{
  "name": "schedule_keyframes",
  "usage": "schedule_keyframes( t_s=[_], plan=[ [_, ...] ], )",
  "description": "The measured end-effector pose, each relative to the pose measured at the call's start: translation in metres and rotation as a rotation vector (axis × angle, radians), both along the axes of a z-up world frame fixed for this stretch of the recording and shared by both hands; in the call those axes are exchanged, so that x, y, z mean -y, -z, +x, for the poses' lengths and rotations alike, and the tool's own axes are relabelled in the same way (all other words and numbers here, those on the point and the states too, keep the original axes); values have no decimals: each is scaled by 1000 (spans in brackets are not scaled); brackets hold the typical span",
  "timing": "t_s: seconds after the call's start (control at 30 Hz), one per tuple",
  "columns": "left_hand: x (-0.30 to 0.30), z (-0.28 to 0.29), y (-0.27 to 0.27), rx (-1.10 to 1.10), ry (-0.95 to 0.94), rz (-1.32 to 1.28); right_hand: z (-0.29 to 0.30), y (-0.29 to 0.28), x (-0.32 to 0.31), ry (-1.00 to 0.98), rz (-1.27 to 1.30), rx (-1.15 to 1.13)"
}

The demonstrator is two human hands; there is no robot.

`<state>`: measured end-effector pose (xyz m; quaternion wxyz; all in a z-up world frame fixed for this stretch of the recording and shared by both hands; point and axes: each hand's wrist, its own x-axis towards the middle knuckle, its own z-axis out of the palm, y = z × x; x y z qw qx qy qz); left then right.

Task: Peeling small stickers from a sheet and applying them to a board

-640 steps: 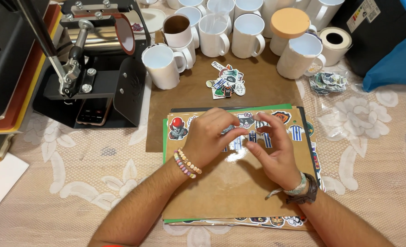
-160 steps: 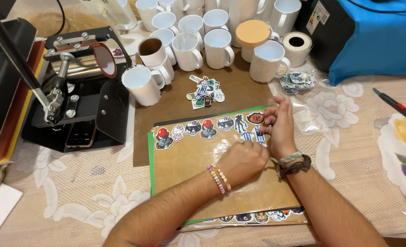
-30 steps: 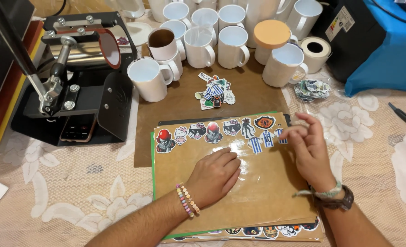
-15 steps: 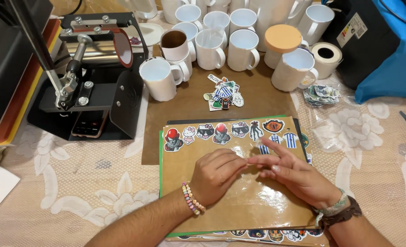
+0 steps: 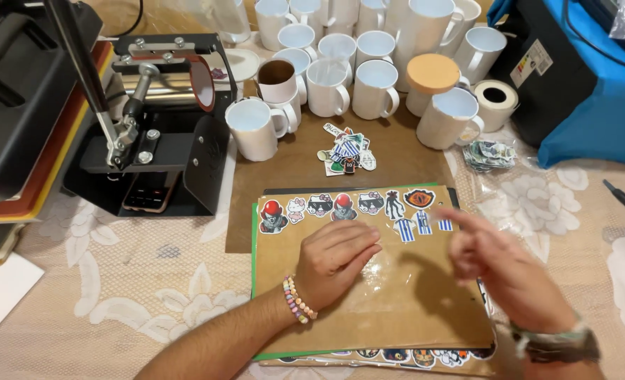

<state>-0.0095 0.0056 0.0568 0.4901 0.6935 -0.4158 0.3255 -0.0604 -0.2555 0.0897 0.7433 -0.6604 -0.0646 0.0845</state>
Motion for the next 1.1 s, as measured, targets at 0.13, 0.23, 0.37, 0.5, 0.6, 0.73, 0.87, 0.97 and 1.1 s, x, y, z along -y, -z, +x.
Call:
schedule_keyframes(
  t_s=[0.13, 0.23, 0.37, 0.5, 0.6, 0.73, 0.87, 0.97, 1.1],
  plan=[
    [-3, -2, -15, 78, -29, 18, 6, 17, -38, -105, 239, -133],
    [-6, 2, -7, 106, -108, 24, 7, 24, -53, 3, 284, -194],
    [-5, 5, -3, 96, -99, 64, 3, 40, -52, -48, 328, -155],
    [-4, 9, 3, 71, -124, 113, -2, 33, -54, -97, 229, -92],
    [-4, 11, 15, 21, -95, 139, 1, 44, -48, -106, 231, -78],
    [-5, 20, 31, -84, -31, 100, 15, 46, -39, 39, 384, -65],
    [-1, 21, 34, -210, 5, 138, 33, 38, -3, 200, 96, 108],
    [3, 16, 40, -178, 19, 333, 40, 22, -6, 253, -440, 217],
    [17, 15, 35, 1, -9, 644, 44, 18, -10, -39, -1113, 373]
  ],
)
